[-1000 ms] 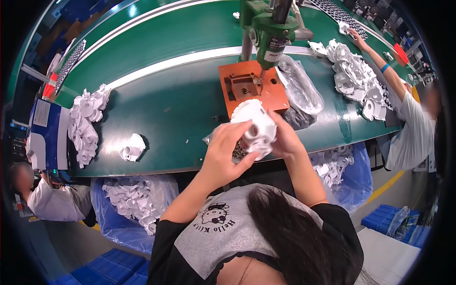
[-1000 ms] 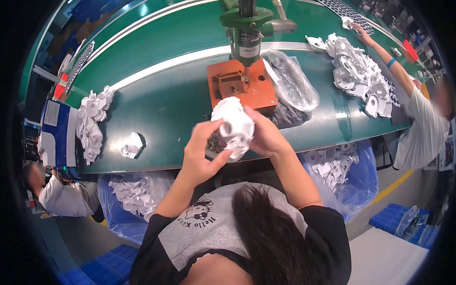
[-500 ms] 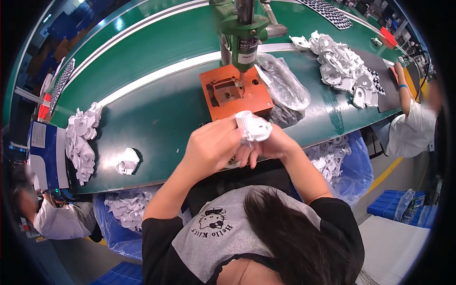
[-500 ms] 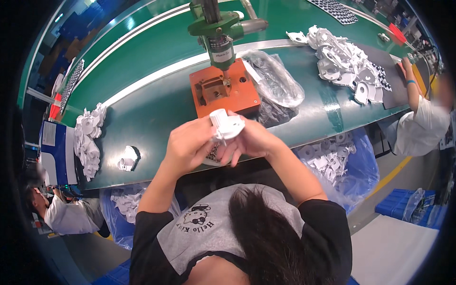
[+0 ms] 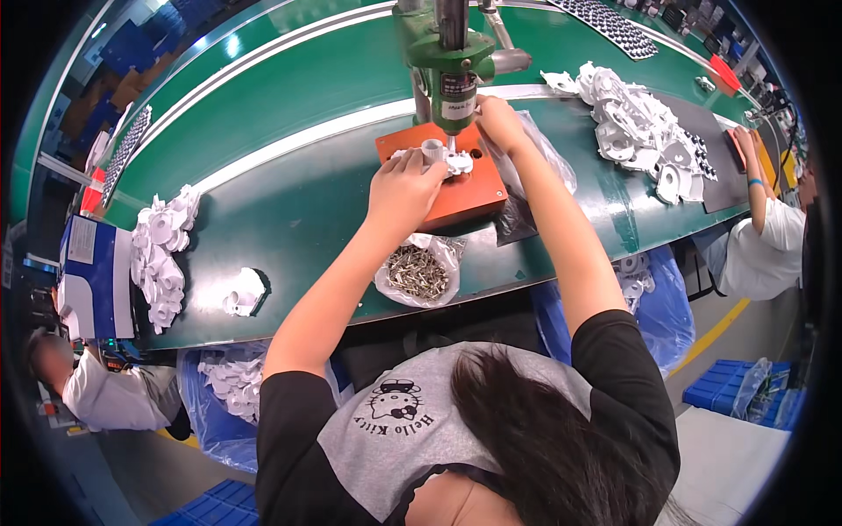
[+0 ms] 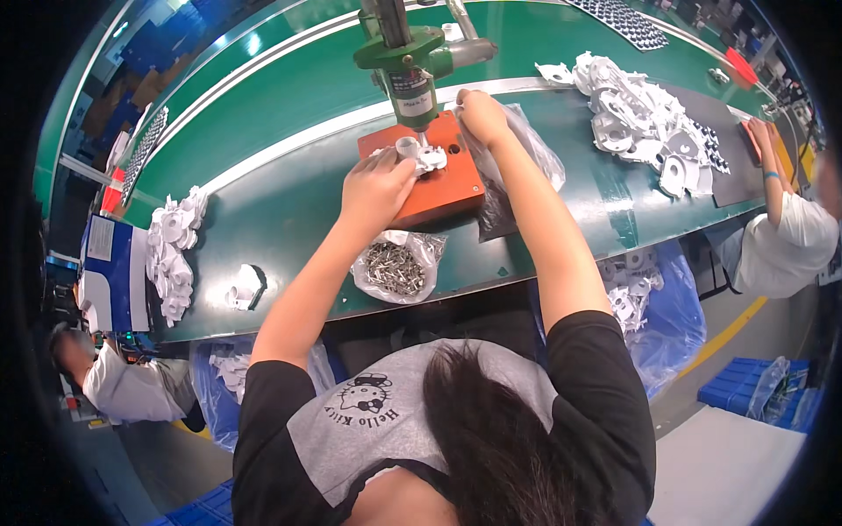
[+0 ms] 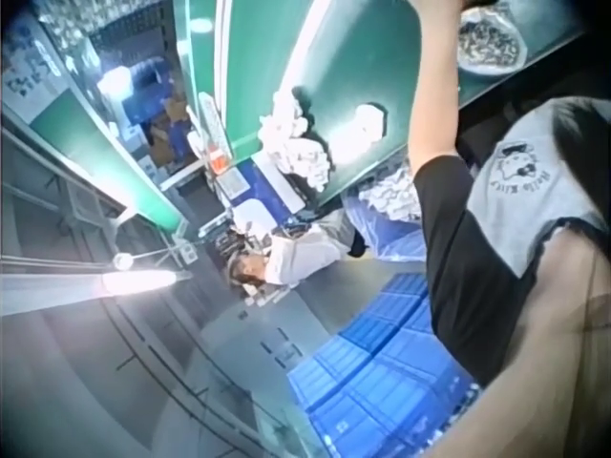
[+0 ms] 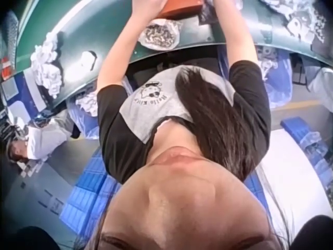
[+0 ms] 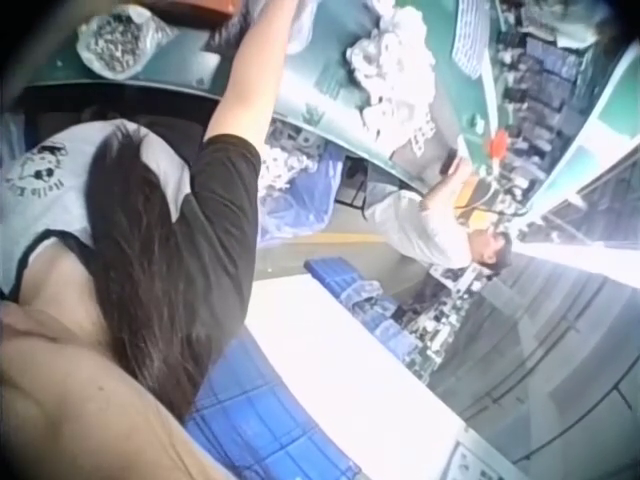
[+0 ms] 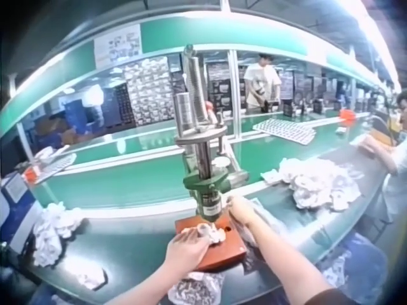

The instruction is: Assembling small white plastic components using a manual press machine on an assembly line.

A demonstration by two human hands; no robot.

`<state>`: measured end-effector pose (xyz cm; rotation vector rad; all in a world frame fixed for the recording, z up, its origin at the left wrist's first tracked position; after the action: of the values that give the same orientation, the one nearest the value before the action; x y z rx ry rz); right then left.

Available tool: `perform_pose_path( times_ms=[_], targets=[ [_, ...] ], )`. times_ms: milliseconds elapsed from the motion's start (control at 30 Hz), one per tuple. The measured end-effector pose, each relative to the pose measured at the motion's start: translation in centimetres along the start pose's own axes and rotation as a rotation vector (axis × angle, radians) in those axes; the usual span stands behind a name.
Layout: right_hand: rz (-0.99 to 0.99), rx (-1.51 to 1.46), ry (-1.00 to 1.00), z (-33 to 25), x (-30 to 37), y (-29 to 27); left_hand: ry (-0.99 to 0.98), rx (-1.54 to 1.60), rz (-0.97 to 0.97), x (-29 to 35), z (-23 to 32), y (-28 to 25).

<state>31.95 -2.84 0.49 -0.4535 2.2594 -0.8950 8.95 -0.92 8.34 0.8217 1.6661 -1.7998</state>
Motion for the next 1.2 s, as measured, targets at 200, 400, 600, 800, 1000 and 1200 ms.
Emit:
perform_pose_path(
  times_ms=[200, 400, 600, 800, 1000, 1200],
  targets=[
    [-0.073, 0.118, -0.093, 0.0, -0.4, 1.1, -0.053, 0.125, -0.125, 1.6, -1.4, 1.2],
    [-0.023, 0.257, -0.225, -0.9, -0.2, 1.4, -0.096, 0.147, -0.121, 2.8, -1.4, 0.7],
    [-0.111, 0.365, -0.287, -0.2, -0.4, 2.8, -0.128, 0.180, -0.109, 3.0, -1.5, 0.7],
    [-0.025, -0.043, -0.086, -2.1, 0.0, -3.0, -0.185, 0.199, -0.068, 3.3, -2.1, 0.3],
    [-0.131, -0.541, 0.099, -6.7, 5.7, -4.6, -0.193, 0.205, -0.051, 3.3, -2.2, 0.3],
    [0.059, -0.225, -0.351, -10.9, 8.4, -5.5, -0.204, 0.206, -0.056, 3.3, -2.0, 0.5]
  ],
)
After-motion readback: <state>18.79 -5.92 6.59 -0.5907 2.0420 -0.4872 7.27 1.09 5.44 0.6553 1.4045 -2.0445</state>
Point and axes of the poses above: each hand's wrist, its own x-axis away from the middle knuckle, its own y-axis out of the palm, z = x × y, the point moved 10 cm from there along -x, towards the middle knuckle, and after that the axes turned 11 degrees about z, right-handed, at the moved point
